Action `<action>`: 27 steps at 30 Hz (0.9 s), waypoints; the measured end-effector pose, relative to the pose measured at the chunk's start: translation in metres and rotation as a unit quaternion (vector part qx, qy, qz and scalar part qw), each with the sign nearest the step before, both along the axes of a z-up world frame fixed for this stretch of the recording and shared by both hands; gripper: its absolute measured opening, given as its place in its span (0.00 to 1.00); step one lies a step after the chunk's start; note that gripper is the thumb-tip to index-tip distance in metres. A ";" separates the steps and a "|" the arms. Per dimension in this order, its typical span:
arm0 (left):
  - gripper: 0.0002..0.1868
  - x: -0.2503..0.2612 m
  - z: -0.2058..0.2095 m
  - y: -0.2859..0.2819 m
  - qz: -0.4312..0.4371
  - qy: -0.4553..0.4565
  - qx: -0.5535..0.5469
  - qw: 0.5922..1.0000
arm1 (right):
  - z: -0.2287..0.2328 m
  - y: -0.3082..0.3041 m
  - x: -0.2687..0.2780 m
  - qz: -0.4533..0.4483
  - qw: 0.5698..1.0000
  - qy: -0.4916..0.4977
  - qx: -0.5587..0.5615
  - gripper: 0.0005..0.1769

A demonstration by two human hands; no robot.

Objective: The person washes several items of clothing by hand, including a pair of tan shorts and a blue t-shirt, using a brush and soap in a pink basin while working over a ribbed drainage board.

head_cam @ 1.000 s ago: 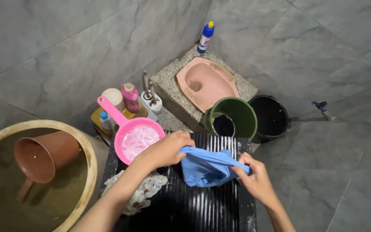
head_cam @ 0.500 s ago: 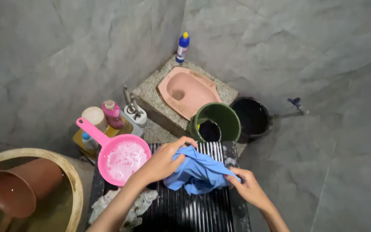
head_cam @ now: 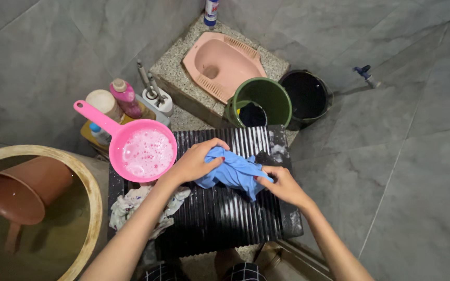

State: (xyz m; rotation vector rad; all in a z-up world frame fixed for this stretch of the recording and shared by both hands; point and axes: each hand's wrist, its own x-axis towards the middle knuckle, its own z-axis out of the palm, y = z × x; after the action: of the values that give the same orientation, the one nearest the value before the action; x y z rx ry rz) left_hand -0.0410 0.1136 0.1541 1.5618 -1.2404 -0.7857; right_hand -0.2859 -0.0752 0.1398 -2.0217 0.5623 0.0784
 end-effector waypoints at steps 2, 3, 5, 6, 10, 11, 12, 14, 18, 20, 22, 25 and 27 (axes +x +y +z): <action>0.16 -0.001 0.000 0.000 0.007 -0.003 0.011 1.000 | -0.002 0.002 -0.002 -0.004 1.000 0.001 0.009 0.11; 0.15 -0.001 0.000 -0.001 0.014 -0.005 0.010 1.000 | -0.003 0.002 -0.002 -0.009 1.000 0.002 0.018 0.12; 0.14 -0.002 -0.001 -0.002 0.019 -0.006 0.009 1.000 | -0.007 -0.001 -0.003 -0.012 1.000 -0.004 0.027 0.11; 0.13 -0.001 -0.002 -0.003 0.027 -0.012 -0.003 1.000 | -0.010 -0.001 -0.004 -0.015 0.999 -0.009 0.037 0.11; 0.15 0.002 -0.009 -0.008 0.043 -0.030 -0.038 0.998 | -0.030 -0.010 -0.010 -0.040 0.998 -0.030 0.031 0.14; 0.15 0.002 -0.010 -0.008 0.042 -0.030 -0.037 0.998 | -0.035 -0.011 -0.010 -0.067 0.996 -0.056 0.012 0.13; 0.16 0.001 -0.009 -0.009 0.053 -0.007 -0.032 0.998 | -0.040 -0.012 -0.010 -0.094 0.992 -0.082 -0.007 0.12; 0.16 -0.001 -0.002 -0.009 0.063 0.017 -0.026 0.998 | -0.043 -0.011 -0.010 -0.122 0.988 -0.093 0.008 0.16; 0.24 -0.003 0.030 -0.004 0.036 -0.031 -0.045 0.998 | -0.015 -0.002 -0.004 -0.216 0.963 -0.151 0.055 0.15; 0.30 -0.001 0.052 -0.001 0.003 -0.121 -0.074 0.990 | 0.013 -0.003 -0.007 -0.234 0.957 -0.169 0.025 0.16; 0.24 0.002 0.076 0.000 -0.038 -0.080 -0.006 0.996 | 0.030 -0.006 -0.005 -0.251 0.950 -0.186 -0.006 0.16; 0.21 0.012 0.110 0.008 -0.047 -0.053 0.045 0.996 | 0.036 -0.015 -0.004 -0.249 0.944 -0.215 0.009 0.20; 0.17 0.008 0.122 0.007 -0.054 -0.023 0.014 0.998 | 0.030 -0.019 -0.004 -0.247 0.943 -0.217 0.056 0.20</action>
State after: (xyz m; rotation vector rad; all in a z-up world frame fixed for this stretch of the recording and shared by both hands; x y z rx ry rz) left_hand -0.0329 0.1205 0.2758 1.5530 -1.3609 -0.8435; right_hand -0.2900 -0.0939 0.1699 -1.6624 0.7391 -0.6096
